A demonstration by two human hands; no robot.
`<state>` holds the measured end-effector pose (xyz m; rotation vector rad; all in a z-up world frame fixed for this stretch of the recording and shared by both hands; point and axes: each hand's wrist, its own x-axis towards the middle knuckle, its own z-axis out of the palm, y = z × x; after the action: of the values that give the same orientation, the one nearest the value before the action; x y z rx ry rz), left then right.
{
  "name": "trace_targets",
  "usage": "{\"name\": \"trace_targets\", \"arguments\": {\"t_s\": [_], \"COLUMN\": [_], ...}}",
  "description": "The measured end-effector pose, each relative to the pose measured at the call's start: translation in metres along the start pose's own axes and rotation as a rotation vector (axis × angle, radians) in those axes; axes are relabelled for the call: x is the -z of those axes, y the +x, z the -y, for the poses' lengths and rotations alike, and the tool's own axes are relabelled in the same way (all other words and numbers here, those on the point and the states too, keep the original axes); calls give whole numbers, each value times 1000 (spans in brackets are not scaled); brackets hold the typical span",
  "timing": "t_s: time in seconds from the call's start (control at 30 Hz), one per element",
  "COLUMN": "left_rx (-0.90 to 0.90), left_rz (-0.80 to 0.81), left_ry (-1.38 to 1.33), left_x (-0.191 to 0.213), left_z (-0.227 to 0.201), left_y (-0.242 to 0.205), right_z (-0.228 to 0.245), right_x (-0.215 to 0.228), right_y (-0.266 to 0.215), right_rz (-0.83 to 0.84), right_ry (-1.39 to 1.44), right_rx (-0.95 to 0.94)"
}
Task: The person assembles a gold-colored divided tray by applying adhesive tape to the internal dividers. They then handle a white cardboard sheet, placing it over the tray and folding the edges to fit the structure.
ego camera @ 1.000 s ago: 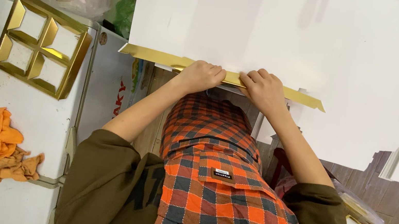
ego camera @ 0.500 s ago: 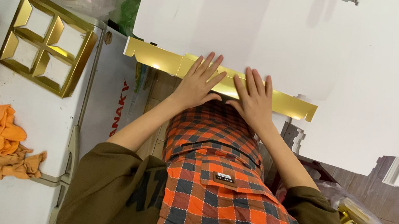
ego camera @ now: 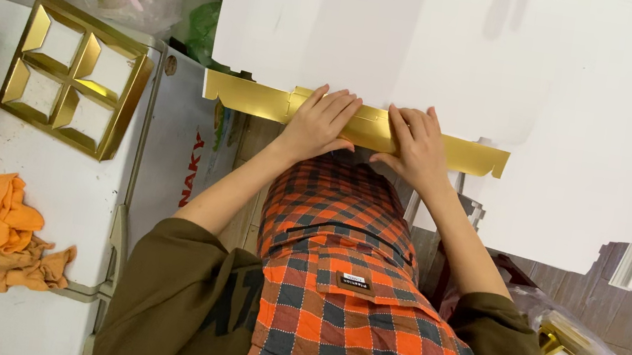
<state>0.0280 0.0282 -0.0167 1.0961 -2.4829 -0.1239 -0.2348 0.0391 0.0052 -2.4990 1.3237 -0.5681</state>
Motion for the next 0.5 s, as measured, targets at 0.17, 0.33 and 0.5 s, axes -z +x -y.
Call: {"name": "trace_targets", "arguments": {"t_s": [0.17,0.33,0.5], "left_rx": [-10,30,22], "left_rz": [-27,-56,-72], "left_ry": [8,40,7], "left_x": [-5,-2,-2], "left_z": [-6,-13,-11], "left_y": [-1,-5,-3], "right_z": [-5,0,1], "right_x": [2,6,20], "right_y": [-4,-2,8], "right_rz": [-51,-38,-24], "right_ry": [-60,-62,-60], "right_rx": [38,32,56]}}
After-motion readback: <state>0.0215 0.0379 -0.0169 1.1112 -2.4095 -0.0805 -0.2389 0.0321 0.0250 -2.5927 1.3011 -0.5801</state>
